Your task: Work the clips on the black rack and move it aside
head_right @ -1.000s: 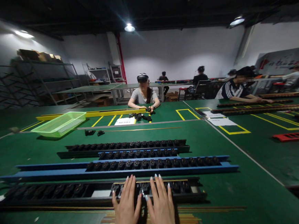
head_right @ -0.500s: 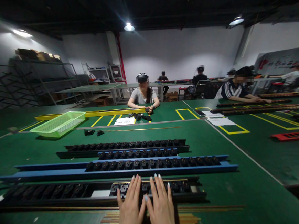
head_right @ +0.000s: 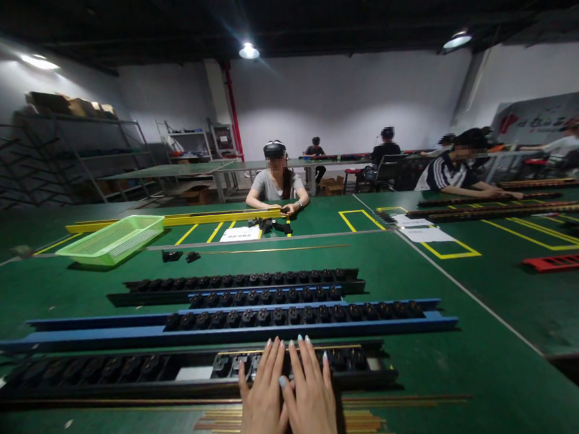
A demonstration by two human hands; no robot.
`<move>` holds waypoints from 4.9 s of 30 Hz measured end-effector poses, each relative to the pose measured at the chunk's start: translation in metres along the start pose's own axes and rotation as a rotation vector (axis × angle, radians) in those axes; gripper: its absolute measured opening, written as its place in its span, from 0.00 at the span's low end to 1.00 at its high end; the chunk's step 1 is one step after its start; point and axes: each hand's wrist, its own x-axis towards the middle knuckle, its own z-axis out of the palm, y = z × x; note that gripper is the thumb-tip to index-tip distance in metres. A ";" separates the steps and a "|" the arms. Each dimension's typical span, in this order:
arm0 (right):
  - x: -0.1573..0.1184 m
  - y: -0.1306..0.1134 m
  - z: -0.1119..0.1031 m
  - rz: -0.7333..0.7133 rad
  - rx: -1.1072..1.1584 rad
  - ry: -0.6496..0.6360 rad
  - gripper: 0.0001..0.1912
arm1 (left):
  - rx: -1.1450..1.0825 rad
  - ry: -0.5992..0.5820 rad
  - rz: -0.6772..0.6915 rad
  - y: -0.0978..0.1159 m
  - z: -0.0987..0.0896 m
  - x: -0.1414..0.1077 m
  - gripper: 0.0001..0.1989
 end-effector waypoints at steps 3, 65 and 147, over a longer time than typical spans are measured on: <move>0.000 0.000 0.000 -0.002 0.008 0.021 0.26 | -0.010 -0.019 -0.012 0.000 -0.001 0.001 0.32; -0.009 0.062 -0.002 0.143 -0.085 0.267 0.29 | -0.093 -0.054 -0.087 0.017 0.006 0.004 0.32; 0.003 0.023 -0.001 -0.218 -0.237 0.402 0.32 | -0.051 0.021 -0.037 0.015 0.017 0.001 0.31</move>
